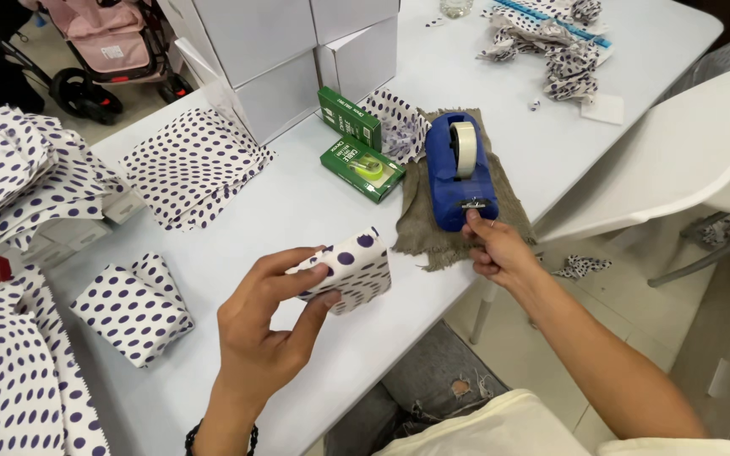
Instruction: The person wraps boxes and small packaged items using patterned tissue paper and tape.
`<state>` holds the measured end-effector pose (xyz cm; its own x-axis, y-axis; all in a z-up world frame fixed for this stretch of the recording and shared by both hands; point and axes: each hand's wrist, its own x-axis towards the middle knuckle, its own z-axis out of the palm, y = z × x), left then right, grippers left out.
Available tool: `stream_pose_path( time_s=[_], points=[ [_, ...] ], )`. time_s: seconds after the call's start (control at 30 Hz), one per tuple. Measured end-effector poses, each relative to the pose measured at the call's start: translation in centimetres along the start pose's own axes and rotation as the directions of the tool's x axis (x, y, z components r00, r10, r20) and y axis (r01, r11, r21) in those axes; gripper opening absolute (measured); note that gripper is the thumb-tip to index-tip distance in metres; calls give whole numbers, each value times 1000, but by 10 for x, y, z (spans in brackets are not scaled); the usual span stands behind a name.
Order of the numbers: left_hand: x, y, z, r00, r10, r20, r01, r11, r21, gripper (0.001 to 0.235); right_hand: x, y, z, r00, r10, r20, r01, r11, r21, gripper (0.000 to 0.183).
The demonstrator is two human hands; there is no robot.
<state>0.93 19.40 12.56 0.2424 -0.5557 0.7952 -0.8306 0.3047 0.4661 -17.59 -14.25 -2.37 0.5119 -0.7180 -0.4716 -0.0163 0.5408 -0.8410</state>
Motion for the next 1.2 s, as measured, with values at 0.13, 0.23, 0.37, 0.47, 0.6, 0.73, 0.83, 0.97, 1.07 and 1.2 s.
stream_pose_path(
  time_s=[0.13, 0.23, 0.37, 0.47, 0.6, 0.73, 0.83, 0.97, 1.07, 1.2],
  points=[
    [-11, -5, 4, 998, -26, 60, 28, 999, -29, 26, 0, 6, 8, 1000, -7, 4, 7, 1000, -3, 33],
    [-20, -16, 5, 991, -80, 108, 79, 997, 9, 23, -4, 15, 21, 996, 54, -67, -67, 974, -217, 31],
    [-26, -27, 3, 985, -106, 139, 107, 994, 3, 23, -16, 16, 30, 995, -35, -96, 3, 950, -313, 36],
    [-22, -31, 2, 978, -152, 141, 160, 986, -45, 25, -34, 13, 39, 986, -137, 96, 163, 916, -366, 32],
    [-23, -36, 0, 975, -176, 134, 189, 978, -91, 29, -62, -9, 65, 854, -333, 399, 505, 717, -480, 12],
    [-28, -42, 1, 975, -174, 140, 189, 977, -101, 30, -81, -38, 96, 728, -405, 553, 676, 554, -485, 10],
    [-27, -40, -1, 966, -196, 168, 215, 970, -109, 29, -103, -71, 122, 539, -421, 730, 835, 379, -398, 8],
    [-28, -40, -1, 972, -164, 171, 185, 976, -115, 29, -107, -99, 142, 329, -294, 897, 918, 321, -232, 13],
    [-27, -38, 0, 974, -148, 171, 169, 979, -114, 26, -114, -107, 163, 210, -168, 963, 916, 378, -134, 24],
    [-27, -37, 0, 969, -149, 195, 169, 981, -94, 26, -122, -108, 192, 144, -4, 990, 929, 346, -134, 29]
  ],
)
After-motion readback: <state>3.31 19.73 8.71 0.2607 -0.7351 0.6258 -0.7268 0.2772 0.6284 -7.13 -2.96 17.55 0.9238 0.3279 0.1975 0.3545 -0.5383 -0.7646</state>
